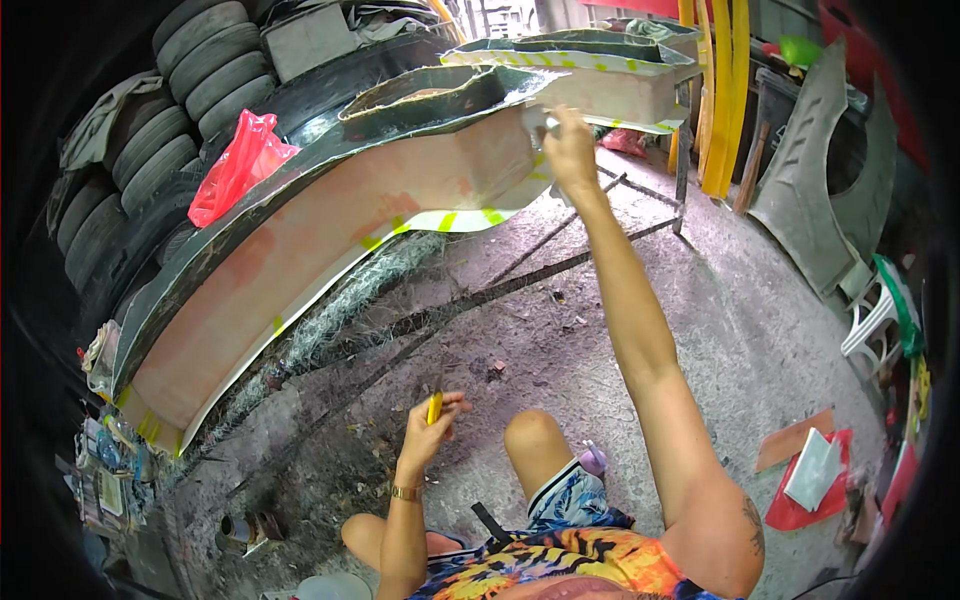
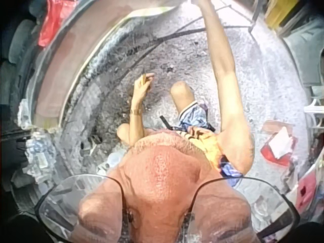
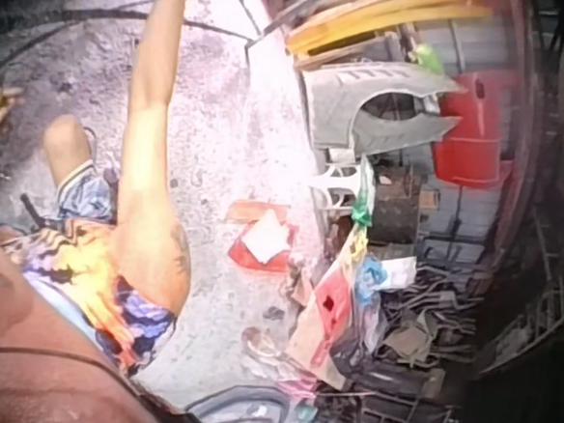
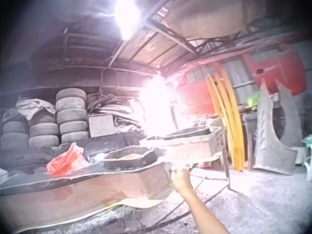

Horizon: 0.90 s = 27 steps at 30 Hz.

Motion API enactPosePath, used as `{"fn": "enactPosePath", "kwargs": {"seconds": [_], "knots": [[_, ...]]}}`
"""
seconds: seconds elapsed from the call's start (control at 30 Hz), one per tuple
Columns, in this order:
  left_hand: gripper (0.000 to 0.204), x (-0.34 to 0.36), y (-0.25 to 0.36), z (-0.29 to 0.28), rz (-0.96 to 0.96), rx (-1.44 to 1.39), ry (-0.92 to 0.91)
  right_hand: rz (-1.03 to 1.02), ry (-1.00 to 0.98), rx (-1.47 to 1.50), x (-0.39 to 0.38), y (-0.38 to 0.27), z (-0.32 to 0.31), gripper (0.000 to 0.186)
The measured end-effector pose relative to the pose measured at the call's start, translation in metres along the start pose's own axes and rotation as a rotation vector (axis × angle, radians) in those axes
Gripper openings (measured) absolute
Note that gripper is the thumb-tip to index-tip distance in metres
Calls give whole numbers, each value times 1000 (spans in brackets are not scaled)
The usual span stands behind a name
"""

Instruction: The person sprays a fiberglass mold with a spray bottle, wipes it down using a cloth, trims the edges with a utility knife, and picks up a smartphone.

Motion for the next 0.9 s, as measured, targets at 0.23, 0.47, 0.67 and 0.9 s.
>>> {"fn": "enactPosePath", "kwargs": {"seconds": [0.23, 0.47, 0.67, 0.9], "knots": [[25, -14, -52, -16, -144, 58, -38, -332, -564, 117, -62, -63, 43, 19], [24, -22, -60, -45, -143, 133, -3, 58, -737, -467, -10, 16, 41, 33], [25, -13, -63, -47, -166, 147, -47, -450, -846, -113, -56, -66, 61, 26], [25, -13, -53, -58, -117, 148, -4, -45, -869, -457, -8, -46, 34, 23]]}}
Point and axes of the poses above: each hand's wrist, its own x-axis towards the middle knuckle, its own z-axis out of the palm, y = z × x, the point moved 8 cm from there along x, towards the middle knuckle, and after that the axes turned 6 degrees about x, right-handed, at the moved point
